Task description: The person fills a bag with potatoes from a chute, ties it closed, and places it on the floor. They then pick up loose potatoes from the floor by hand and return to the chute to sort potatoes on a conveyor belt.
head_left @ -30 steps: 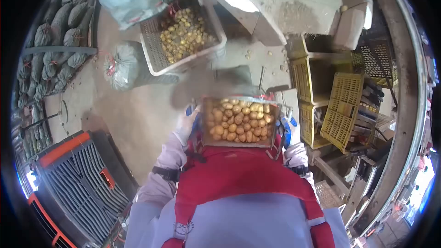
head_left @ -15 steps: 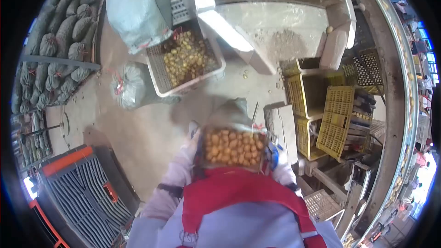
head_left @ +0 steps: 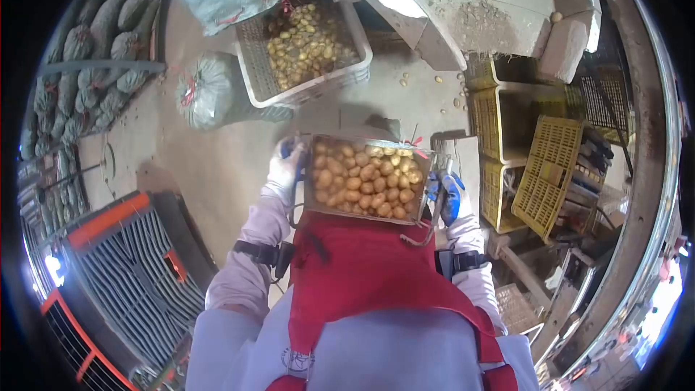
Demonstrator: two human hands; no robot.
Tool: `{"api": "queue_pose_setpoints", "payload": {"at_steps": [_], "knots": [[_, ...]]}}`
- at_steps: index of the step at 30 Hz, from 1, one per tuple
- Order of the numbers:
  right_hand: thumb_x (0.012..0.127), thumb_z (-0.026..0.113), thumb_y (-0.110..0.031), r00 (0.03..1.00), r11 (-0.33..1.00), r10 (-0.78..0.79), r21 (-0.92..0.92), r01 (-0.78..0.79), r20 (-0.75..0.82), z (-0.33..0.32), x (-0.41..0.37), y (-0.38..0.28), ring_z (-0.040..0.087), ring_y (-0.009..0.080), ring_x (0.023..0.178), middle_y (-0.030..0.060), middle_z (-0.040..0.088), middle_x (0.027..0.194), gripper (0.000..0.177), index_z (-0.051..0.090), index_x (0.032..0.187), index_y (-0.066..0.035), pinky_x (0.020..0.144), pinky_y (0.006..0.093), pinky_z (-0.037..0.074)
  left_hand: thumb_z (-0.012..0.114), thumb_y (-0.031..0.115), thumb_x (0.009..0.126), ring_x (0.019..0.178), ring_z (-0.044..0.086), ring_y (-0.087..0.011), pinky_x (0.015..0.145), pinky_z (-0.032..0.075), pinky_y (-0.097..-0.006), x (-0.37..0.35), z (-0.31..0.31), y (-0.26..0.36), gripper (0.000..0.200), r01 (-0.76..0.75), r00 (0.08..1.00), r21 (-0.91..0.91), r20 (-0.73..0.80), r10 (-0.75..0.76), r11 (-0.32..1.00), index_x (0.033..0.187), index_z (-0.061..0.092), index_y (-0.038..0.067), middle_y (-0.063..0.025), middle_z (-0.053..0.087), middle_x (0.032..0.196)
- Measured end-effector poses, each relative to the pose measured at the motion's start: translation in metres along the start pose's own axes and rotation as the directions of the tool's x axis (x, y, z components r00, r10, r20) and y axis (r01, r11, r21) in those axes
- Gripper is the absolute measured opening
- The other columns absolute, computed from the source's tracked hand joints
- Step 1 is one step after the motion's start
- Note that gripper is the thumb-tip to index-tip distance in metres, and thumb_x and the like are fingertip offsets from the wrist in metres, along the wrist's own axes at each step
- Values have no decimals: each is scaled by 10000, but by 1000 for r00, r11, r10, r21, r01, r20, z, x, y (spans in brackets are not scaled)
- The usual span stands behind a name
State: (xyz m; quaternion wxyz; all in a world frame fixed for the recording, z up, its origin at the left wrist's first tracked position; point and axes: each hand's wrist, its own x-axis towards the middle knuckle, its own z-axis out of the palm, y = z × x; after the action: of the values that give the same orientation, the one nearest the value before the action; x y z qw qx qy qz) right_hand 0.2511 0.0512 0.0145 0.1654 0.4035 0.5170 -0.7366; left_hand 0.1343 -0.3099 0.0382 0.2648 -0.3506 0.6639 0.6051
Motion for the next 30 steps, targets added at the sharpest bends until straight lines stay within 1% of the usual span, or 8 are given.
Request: {"api": "queue_pose_setpoints", "payload": {"at_steps": [2, 5, 7, 10, 19, 21, 26, 30], "knots": [[949, 539, -298, 977, 997, 68, 28, -76, 203, -4, 2, -24, 570, 132, 883, 67, 592, 968, 331, 579, 1131, -25, 773, 264, 480, 665, 146, 862, 857, 610, -190, 755, 504, -295, 6, -3, -37, 438, -447, 872, 137, -157, 465, 884, 1255, 517, 20, -89, 625, 1020], [944, 539, -233, 955, 965, -206, -120, 234, 213, -8, -30, -23, 503, 133, 1037, 68, 533, 1150, 499, 401, 1365, -3, 920, 264, 402, 700, 115, 799, 971, 612, -275, 870, 482, -312, -104, 19, -19, 423, -442, 640, 760, -106, 761, 477, 1200, 584, 46, -161, 621, 1015], [897, 597, -198, 913, 987, 56, -160, 10, 403, -62, -26, 10, 518, 184, 1050, 90, 501, 1199, 589, 335, 1406, -62, 928, 313, 424, 711, 206, 829, 968, 616, -185, 840, 494, -308, -132, 30, -72, 387, -161, 972, 253, -129, 198, 954, 1162, 609, 36, -123, 650, 1048], [883, 586, -229, 735, 932, 300, -353, -88, 608, -55, -55, 14, 512, 187, 1087, 107, 514, 1240, 559, 406, 1366, -10, 997, 318, 367, 636, 406, 883, 1005, 605, -238, 828, 495, -365, -147, 69, -95, 570, 378, 926, -301, 122, -357, 876, 1332, 472, 94, -123, 636, 1073], [931, 505, -222, 801, 983, 178, -67, -170, 572, -19, -58, 97, 537, 215, 1023, 167, 614, 1064, 360, 611, 676, 8, 940, 336, 390, 477, 586, 903, 1008, 613, -313, 716, 579, -484, -53, 62, -137, 631, 478, 864, -466, 100, -493, 744, 1270, 455, 73, -141, 576, 1206], [953, 462, -221, 877, 990, 107, -133, -50, 468, -25, -58, 106, 580, 215, 893, 168, 635, 976, 362, 620, 736, 23, 823, 343, 447, 494, 496, 927, 953, 627, -304, 687, 599, -464, -31, 59, -162, 551, 414, 907, -150, 151, -393, 898, 1234, 471, 39, -174, 594, 1126], [928, 549, -276, 949, 645, 232, -764, 13, 212, -51, -42, 98, 590, 152, 706, 50, 654, 792, 291, 662, 913, -9, 656, 308, 468, 501, 418, 925, 883, 659, -364, 718, 549, -417, -38, 67, -164, 510, 442, 897, -201, 97, -431, 874, 1089, 599, -55, -238, 640, 1029], [848, 571, -507, 896, -535, 353, -844, -43, -270, -22, -102, -18, 547, 331, 1178, 166, 570, 1278, 554, 572, 1256, -131, 970, 405, 435, 508, 339, 932, 848, 662, -369, 649, 552, -406, -18, 67, -204, 434, 225, 969, 42, 94, -228, 973, 1057, 608, -64, -227, 651, 982]]}}
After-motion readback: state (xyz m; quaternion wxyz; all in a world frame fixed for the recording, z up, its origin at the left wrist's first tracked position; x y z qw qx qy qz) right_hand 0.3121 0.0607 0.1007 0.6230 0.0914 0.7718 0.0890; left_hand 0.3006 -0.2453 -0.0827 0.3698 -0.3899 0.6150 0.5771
